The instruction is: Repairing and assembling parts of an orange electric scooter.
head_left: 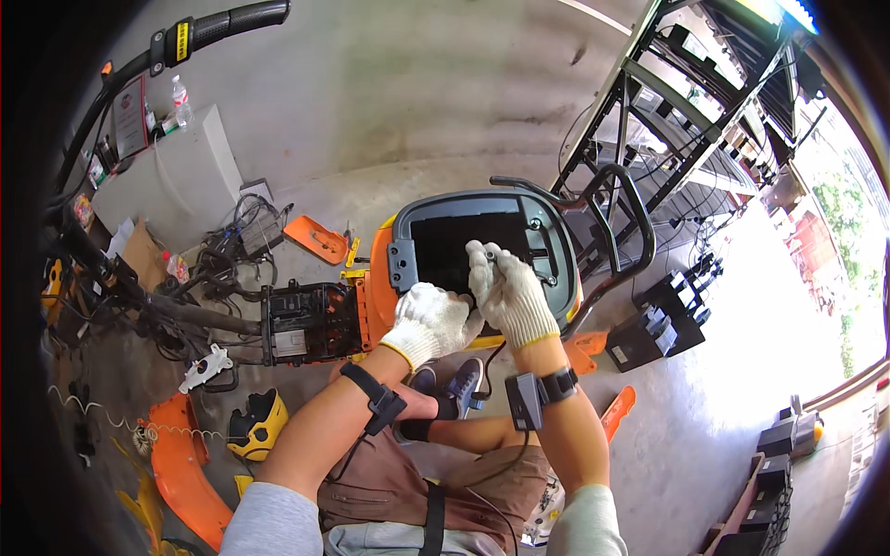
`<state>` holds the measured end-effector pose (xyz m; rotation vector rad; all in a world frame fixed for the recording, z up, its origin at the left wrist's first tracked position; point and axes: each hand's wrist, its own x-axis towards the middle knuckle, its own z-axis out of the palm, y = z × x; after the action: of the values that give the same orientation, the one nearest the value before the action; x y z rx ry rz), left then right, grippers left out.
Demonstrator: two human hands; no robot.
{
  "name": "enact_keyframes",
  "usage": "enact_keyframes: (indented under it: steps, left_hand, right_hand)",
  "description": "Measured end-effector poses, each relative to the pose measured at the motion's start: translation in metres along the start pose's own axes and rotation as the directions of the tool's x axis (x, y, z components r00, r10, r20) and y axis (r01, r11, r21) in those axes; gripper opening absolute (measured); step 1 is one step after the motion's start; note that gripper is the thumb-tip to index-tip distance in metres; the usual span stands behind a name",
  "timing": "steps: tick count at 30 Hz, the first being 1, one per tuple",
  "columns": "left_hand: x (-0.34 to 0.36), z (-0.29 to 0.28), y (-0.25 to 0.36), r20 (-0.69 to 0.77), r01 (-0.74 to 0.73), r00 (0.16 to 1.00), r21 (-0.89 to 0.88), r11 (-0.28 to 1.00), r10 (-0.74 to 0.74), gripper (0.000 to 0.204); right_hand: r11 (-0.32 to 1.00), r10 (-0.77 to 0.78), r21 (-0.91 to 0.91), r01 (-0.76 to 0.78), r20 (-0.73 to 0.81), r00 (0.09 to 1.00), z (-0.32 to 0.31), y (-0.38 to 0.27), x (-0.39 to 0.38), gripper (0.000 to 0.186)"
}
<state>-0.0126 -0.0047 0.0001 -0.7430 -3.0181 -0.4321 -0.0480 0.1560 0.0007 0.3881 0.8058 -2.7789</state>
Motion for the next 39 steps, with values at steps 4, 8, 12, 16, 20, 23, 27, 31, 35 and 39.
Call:
enact_keyframes:
  steps: [4, 8, 12, 16, 20, 23, 27, 31, 35, 39]
  left_hand:
    - [-0.007, -0.007, 0.001, -0.017, -0.045, 0.999, 0.010, 0.999, 0.045, 0.030]
    - [-0.009, -0.015, 0.003, 0.120, 0.113, 0.990, -0.327, 0.938, -0.077, 0.032]
    - [-0.012, -0.010, 0.001, -0.006, -0.082, 0.997, -0.161, 0.983, 0.082, 0.047]
    - [-0.012, 0.010, 0.005, -0.059, 0.016, 0.998, -0.092, 0.996, -0.022, 0.046]
    - [-0.011, 0.018, 0.007, -0.157, 0.036, 0.986, -0.142, 0.989, -0.059, 0.038]
    - [-0.009, 0.013, 0.008, -0.175, -0.034, 0.985, -0.156, 0.987, 0.007, 0.055]
    - [-0.008, 0.011, 0.009, -0.111, 0.054, 0.991, -0.167, 0.985, -0.073, 0.051]
    - [-0.007, 0.011, 0.012, -0.132, 0.032, 0.990, -0.123, 0.992, -0.048, 0.044]
    - [-0.009, 0.010, 0.013, -0.144, 0.071, 0.985, -0.167, 0.983, -0.096, 0.039]
    - [-0.007, 0.016, 0.011, -0.207, 0.059, 0.975, -0.125, 0.990, -0.084, 0.037]
  right_hand:
    - [0.932, 0.104, -0.363, -0.012, 0.235, 0.967, -0.008, 0.004, -0.043, 0.031]
    - [0.655, -0.057, -0.738, 0.163, 0.167, 0.984, -0.020, -0.007, -0.073, 0.037]
    - [0.638, -0.001, -0.770, -0.018, -0.024, 1.000, -0.016, -0.031, -0.053, 0.034]
    - [0.270, -0.380, -0.911, 0.312, 0.197, 0.904, -0.011, -0.011, -0.027, 0.042]
    - [0.240, -0.353, -0.913, 0.328, 0.233, 0.906, -0.001, -0.006, -0.033, 0.055]
    - [0.160, -0.352, -0.910, 0.381, 0.308, 0.884, 0.003, -0.005, -0.039, 0.054]
    - [0.129, -0.370, -0.888, 0.441, 0.369, 0.853, 0.000, -0.002, -0.039, 0.053]
    - [0.177, -0.411, -0.894, 0.411, 0.312, 0.856, -0.001, 0.000, -0.043, 0.052]
    - [0.168, -0.411, -0.901, 0.399, 0.304, 0.860, 0.005, 0.003, -0.048, 0.052]
    - [0.151, -0.421, -0.912, 0.382, 0.291, 0.859, 0.009, 0.007, -0.049, 0.053]
